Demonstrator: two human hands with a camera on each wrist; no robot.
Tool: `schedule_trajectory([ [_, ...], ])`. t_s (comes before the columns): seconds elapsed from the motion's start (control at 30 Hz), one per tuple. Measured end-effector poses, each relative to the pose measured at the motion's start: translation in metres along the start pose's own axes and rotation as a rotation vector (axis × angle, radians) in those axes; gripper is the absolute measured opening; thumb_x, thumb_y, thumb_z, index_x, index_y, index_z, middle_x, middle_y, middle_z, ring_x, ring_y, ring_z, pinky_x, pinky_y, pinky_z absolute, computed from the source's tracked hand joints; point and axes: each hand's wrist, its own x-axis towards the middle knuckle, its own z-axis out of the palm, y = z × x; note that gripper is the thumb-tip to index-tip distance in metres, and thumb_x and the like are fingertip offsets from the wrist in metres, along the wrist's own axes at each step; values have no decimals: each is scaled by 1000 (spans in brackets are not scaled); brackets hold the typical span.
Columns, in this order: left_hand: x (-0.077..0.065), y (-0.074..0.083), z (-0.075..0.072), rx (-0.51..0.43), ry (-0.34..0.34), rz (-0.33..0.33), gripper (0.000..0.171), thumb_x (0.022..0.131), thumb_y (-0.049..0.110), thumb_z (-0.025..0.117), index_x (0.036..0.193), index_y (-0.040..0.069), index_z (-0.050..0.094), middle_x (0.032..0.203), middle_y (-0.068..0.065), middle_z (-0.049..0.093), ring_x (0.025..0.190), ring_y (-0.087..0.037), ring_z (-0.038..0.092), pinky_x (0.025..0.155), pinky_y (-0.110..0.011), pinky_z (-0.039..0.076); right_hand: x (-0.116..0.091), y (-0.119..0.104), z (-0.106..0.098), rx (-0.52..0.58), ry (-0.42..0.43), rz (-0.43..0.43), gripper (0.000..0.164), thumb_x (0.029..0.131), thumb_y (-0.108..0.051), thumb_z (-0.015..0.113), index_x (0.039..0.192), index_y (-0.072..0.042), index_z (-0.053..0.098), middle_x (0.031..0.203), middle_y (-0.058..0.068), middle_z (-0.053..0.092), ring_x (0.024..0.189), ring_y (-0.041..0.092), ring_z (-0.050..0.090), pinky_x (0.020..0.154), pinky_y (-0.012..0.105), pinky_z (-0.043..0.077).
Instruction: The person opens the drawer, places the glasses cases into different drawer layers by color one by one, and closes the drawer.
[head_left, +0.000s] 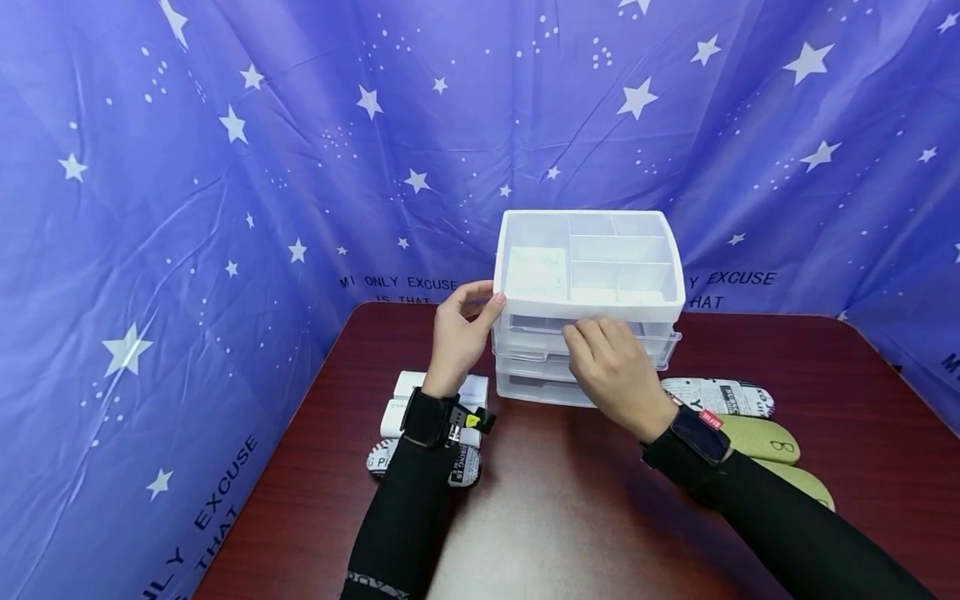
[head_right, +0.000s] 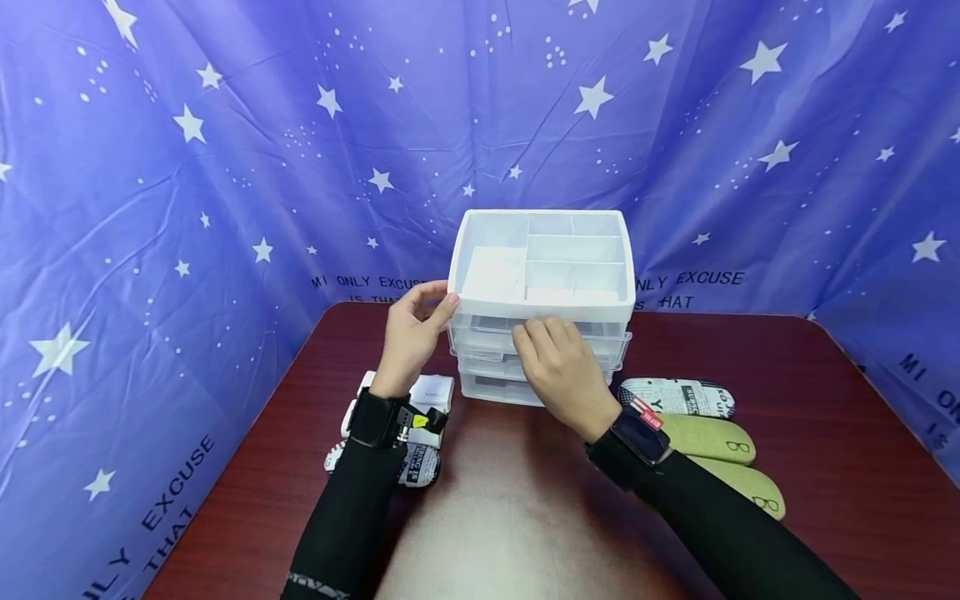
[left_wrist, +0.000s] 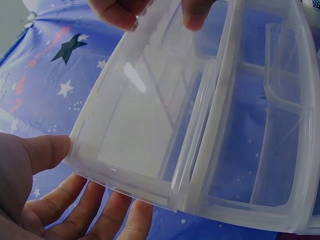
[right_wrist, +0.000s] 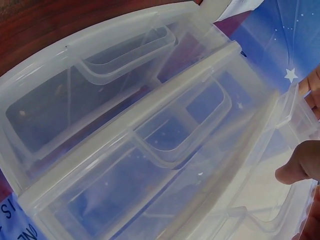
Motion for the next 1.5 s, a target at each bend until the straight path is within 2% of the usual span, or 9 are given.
schedule_trajectory([
  [0.2, -7, 24, 0, 5, -9, 10, 31, 92, 10, 68, 118, -5, 62, 109, -18, 65, 96, -32, 62, 84, -39, 51, 0, -2, -5, -16, 6, -4, 28, 93, -3, 36, 98, 11, 60, 88, 21, 57, 75, 37, 52, 58, 43, 43],
  [0.27, -8, 27, -1, 2, -19, 11, 31, 92, 8, 68, 118, -6, 62, 109, -20, 65, 97, -34, 62, 85, -42, 50, 0, -3, -7, -17, 10, -6, 28, 93, -3, 36, 98, 11, 60, 88, 21, 57, 75, 37, 52, 58, 43, 43],
  [0.47, -1, 2, -7, -10, -64, -7, 33, 91, 23, 71, 120, 6, 65, 109, -8, 66, 96, -25, 64, 80, -34, 54, -2, -5, -11, -7, 9, -6, 28, 94, -2, 36, 99, 11, 60, 88, 22, 58, 75, 37, 53, 61, 45, 45],
  [0.57, 1, -3, -8, -22, -86, -8, 35, 91, 27, 72, 121, 9, 65, 109, -7, 66, 96, -25, 64, 77, -32, 56, -3, -5, -13, -4, 15, -6, 27, 93, -2, 37, 98, 11, 60, 87, 21, 58, 74, 37, 53, 60, 45, 45],
  [0.9, -1, -9, -13, -1, -142, 52, 37, 92, 19, 70, 126, 5, 62, 108, -14, 65, 95, -27, 65, 74, -34, 58, -4, -9, -19, -19, 18, -21, 25, 92, -1, 38, 96, 10, 60, 86, 19, 57, 72, 35, 52, 59, 43, 43],
  [1.17, -1, -14, -16, 11, -164, 26, 35, 92, 21, 70, 123, 7, 64, 104, -9, 66, 93, -18, 66, 73, -30, 58, -4, -13, -23, -16, 32, -25, 24, 92, -2, 39, 97, 10, 60, 85, 18, 57, 71, 34, 52, 59, 43, 42],
  [1.5, 0, -14, -16, 8, -174, 66, 36, 92, 22, 70, 124, 6, 63, 104, -11, 67, 92, -20, 66, 72, -31, 59, -2, -16, -24, 0, 62, -26, 22, 89, -1, 41, 95, 9, 60, 84, 18, 56, 70, 35, 51, 58, 43, 40],
])
